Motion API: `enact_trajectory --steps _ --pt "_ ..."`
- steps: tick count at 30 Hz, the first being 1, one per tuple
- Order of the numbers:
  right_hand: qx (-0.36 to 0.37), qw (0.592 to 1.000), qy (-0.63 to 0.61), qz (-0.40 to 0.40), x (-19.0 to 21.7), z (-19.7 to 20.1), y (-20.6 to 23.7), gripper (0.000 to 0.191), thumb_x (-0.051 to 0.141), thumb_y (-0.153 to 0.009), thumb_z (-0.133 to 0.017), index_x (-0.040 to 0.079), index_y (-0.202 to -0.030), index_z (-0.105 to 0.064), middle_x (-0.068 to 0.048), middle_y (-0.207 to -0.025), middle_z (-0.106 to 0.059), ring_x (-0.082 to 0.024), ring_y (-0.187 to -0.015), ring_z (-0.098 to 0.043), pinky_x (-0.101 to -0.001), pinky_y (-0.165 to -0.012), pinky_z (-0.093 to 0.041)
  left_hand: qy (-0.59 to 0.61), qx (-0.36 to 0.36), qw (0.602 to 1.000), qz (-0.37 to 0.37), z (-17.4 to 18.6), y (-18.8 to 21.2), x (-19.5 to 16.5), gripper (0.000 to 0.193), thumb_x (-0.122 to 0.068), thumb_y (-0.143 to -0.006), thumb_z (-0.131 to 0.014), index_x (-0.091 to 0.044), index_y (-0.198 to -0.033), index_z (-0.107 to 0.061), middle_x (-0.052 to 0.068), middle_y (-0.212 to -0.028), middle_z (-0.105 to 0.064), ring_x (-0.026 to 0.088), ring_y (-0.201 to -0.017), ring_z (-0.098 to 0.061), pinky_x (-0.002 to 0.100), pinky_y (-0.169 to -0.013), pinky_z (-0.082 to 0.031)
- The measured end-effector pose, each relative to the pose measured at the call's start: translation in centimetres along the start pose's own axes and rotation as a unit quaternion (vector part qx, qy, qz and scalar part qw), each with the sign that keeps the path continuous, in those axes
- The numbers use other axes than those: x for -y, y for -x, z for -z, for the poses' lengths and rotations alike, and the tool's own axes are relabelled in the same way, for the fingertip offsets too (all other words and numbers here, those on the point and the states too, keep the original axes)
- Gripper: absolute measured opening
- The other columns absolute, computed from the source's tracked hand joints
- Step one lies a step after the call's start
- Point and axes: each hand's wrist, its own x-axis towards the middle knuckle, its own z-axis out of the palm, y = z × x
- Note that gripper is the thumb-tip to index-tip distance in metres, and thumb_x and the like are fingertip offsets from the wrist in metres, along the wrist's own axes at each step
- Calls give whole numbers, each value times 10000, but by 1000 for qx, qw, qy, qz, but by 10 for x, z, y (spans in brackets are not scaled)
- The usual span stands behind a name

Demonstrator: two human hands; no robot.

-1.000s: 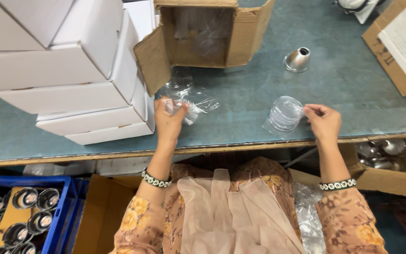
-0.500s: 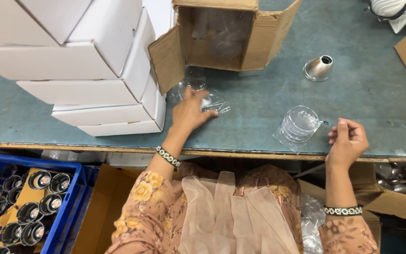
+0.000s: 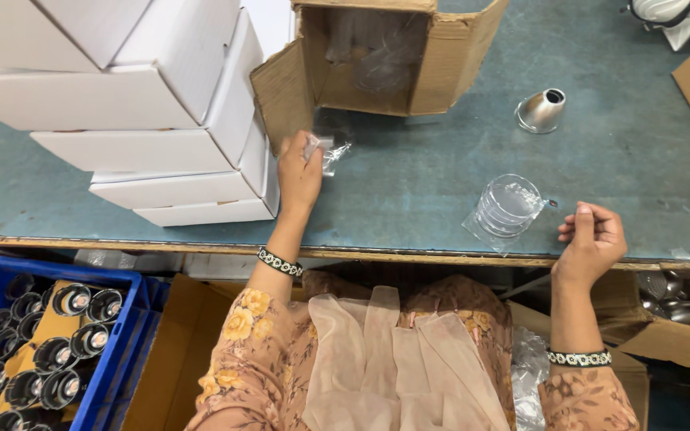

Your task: The person places small metal objects into clear plastic bags and stacks them on the table. They handle the items one at a time, opening each bag, inserting an object, and setting the sealed bag aside.

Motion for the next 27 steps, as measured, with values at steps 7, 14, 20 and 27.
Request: enact_trajectory --steps 7,14,20,27 --pt "4 1000 4 5 -2 1 0 71 85 -1126 -673 22 -1094 -664 -36 -896 -668 -85 -723 -609 -202 -624 -479 -175 19 978 -113 3 -6 -5 268 -157 -829 -759 -90 -1057 -635 156 -1123 -568 384 -911 -664 456 -774 -527" --pt "15 1000 8 -1 0 -1 -1 67 83 -1105 -672 18 -1089 -669 -41 -884 -665 -88 -710 -605 -205 -614 -474 -355 92 929 -55 -28 -20 2 361 -353 -774 -814 -202 -1083 -706 206 -1217 -546 389 -768 -692 515 -624 -563" --pt "14 1000 9 2 2 -2 0 72 83 -1089 -675 13 -1073 -672 -44 -860 -661 -91 -696 -607 -209 -602 -474 -214 17 962 -169 -34 -16 5 266 -269 -813 -830 -105 -920 -651 78 -978 -652 350 -907 -693 461 -732 -552" --pt "16 1000 2 1 -4 2 0 76 83 -1103 -679 11 -1080 -673 -45 -864 -663 -91 -702 -603 -210 -607 -473 150 -20 985 -82 6 -22 -33 170 -6 -837 -584 -39 -979 -495 79 -1052 -700 273 -996 -780 374 -838 -588"
